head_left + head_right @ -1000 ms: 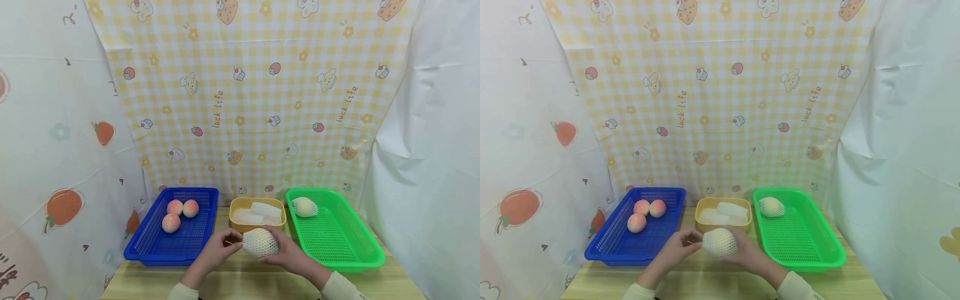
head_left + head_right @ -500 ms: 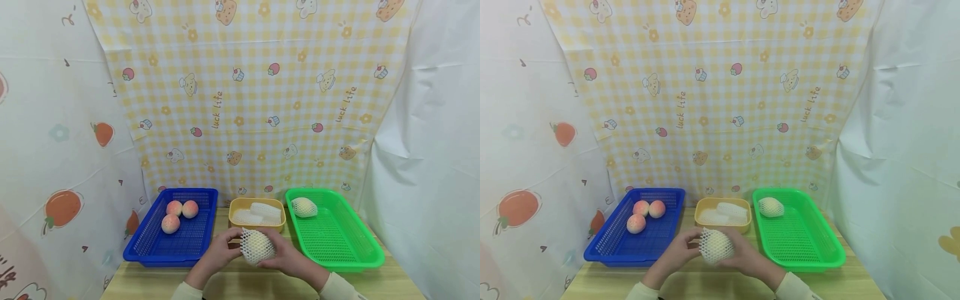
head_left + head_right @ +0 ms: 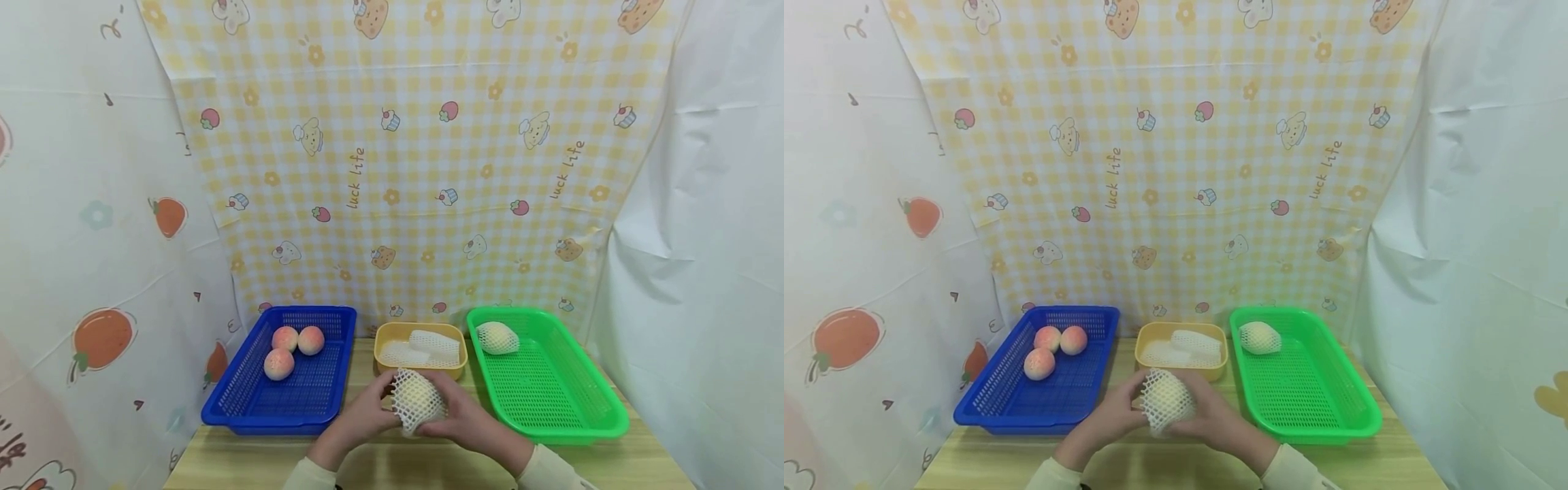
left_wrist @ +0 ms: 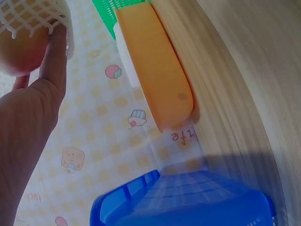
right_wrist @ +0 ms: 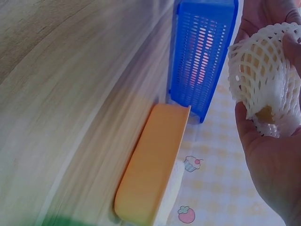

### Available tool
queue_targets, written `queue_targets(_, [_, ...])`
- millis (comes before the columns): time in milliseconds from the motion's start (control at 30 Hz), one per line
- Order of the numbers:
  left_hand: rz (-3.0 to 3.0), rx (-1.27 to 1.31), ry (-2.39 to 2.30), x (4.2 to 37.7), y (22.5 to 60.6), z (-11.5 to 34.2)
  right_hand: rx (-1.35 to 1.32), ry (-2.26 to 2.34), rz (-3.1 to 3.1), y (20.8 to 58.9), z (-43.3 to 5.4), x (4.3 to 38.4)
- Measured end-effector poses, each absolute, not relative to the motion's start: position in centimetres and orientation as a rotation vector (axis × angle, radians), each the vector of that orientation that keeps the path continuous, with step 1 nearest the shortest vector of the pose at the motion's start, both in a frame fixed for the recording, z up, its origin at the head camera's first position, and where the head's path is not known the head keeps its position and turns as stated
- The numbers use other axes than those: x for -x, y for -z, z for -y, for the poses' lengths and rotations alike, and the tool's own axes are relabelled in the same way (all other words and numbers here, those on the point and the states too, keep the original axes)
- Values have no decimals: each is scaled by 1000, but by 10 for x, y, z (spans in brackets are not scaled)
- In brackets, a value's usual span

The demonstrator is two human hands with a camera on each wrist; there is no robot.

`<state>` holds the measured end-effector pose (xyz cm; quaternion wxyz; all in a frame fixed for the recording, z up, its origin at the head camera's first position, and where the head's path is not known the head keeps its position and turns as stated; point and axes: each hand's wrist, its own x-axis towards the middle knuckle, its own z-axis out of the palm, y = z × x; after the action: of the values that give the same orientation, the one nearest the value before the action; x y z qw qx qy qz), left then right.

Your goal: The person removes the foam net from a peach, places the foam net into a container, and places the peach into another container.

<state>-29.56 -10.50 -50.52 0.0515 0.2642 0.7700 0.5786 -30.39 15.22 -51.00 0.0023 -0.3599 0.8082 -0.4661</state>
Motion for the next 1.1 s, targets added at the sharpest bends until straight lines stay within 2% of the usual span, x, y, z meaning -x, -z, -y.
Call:
queue_targets(500, [-2313,-753,-1807,294,505,95,1115,1459,-2564,508,-148,305])
queue_targets(900, [-2312,-729,-1844,296,505,104,1285,1477,-2703,503,-151,305])
queue_targets(1100, [-2304,-705,-1869,296,503,107,1159,1544,-2754,501,-155,307])
